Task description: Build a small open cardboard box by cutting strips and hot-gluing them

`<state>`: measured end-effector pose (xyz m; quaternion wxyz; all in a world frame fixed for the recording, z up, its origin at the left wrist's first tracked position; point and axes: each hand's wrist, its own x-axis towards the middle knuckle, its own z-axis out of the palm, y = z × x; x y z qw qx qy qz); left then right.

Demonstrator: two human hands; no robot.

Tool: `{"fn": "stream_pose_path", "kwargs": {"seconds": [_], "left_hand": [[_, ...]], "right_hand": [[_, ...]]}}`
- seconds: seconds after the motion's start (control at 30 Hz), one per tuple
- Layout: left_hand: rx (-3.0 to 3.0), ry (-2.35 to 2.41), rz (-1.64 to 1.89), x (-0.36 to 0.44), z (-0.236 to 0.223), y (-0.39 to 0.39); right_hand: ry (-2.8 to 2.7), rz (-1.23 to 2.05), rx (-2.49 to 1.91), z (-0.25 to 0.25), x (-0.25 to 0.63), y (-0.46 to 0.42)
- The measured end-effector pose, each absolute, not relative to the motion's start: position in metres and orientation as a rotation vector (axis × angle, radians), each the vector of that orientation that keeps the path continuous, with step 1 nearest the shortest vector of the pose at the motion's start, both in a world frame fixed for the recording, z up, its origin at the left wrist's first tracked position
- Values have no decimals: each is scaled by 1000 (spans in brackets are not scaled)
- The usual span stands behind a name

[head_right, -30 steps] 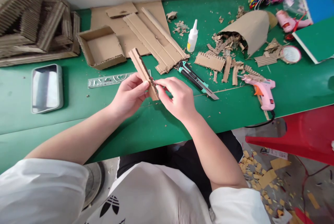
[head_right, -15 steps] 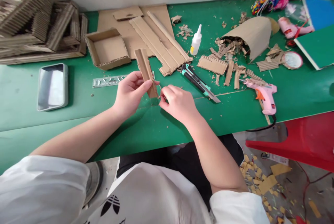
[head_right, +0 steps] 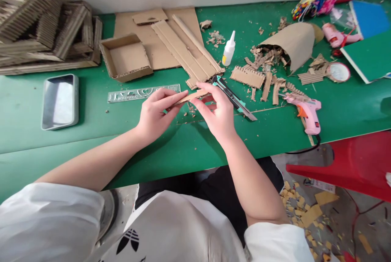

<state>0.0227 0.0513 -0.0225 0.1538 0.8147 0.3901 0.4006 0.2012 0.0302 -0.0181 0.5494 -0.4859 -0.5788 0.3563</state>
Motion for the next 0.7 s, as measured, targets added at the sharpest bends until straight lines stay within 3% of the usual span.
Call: {"fn": "stream_pose_path", "kwargs": {"seconds": [0.7], "left_hand": [[2205, 1319, 1221, 29, -17, 43]], "right_hand": [[-1343, 1054, -1110, -22, 192, 26]]}}
